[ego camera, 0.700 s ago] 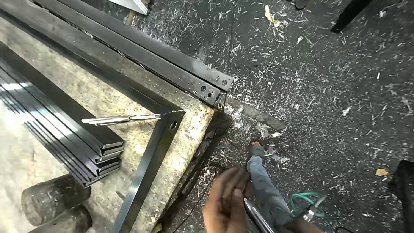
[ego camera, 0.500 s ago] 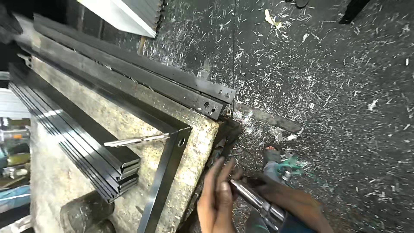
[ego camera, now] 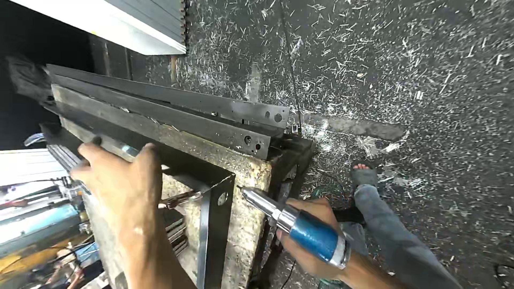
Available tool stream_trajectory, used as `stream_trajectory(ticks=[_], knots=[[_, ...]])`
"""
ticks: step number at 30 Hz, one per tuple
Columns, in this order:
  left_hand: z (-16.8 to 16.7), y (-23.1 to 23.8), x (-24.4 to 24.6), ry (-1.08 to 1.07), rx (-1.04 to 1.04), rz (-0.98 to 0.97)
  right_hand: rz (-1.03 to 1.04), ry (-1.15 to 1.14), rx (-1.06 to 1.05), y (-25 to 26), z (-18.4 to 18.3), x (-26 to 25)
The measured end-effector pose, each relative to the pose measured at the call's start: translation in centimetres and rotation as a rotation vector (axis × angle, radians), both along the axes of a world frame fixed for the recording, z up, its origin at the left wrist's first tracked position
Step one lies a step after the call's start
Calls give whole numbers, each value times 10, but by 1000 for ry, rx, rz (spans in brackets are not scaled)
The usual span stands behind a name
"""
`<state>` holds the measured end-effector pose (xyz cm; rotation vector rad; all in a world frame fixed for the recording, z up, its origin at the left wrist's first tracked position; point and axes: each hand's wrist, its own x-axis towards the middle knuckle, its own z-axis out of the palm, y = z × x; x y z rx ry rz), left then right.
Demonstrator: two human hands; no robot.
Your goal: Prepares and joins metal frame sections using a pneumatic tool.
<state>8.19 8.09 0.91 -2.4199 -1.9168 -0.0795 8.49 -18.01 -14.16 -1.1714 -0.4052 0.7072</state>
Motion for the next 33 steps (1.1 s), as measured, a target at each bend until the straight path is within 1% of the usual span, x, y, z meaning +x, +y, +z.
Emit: stream_trajectory(ticks=[2, 4, 6, 7, 11, 17, 19, 23, 25, 27, 28, 30, 33], knots=[[-1, 10, -5, -4, -5, 58, 10, 9, -2, 3, -2, 0], [-7, 16, -10, -148, -132, 126, 6, 8, -13, 3, -4, 1], [-11, 10, -6, -303, -271, 186, 13, 4, -20, 3, -4, 3], [-11, 8, -2, -354, -305, 206, 16, -3, -9, 3, -5, 3], [-10, 2, 8, -340, -296, 262, 15, -49, 14, -1, -3, 4], [-10, -10, 10, -341, -264, 275, -28, -12, 53, -12, -8, 2], [-12, 1, 6, -386, -258, 303, -39, 5, 62, -12, -11, 0], [-17, 36, -1, -549, -330, 385, -42, 15, 82, -10, -12, 0], [-20, 61, 1, -640, -360, 445, -31, 14, 77, -8, -12, 2], [-26, 81, 3, -704, -364, 459, -21, 19, 84, -6, -12, 3], [-30, 86, 4, -699, -364, 433, -23, 19, 90, -6, -14, 4], [-41, 93, 1, -604, -321, 366, -21, 17, 100, -4, -16, 6], [-45, 95, -4, -521, -277, 319, 13, 4, 107, -2, -19, 12]])
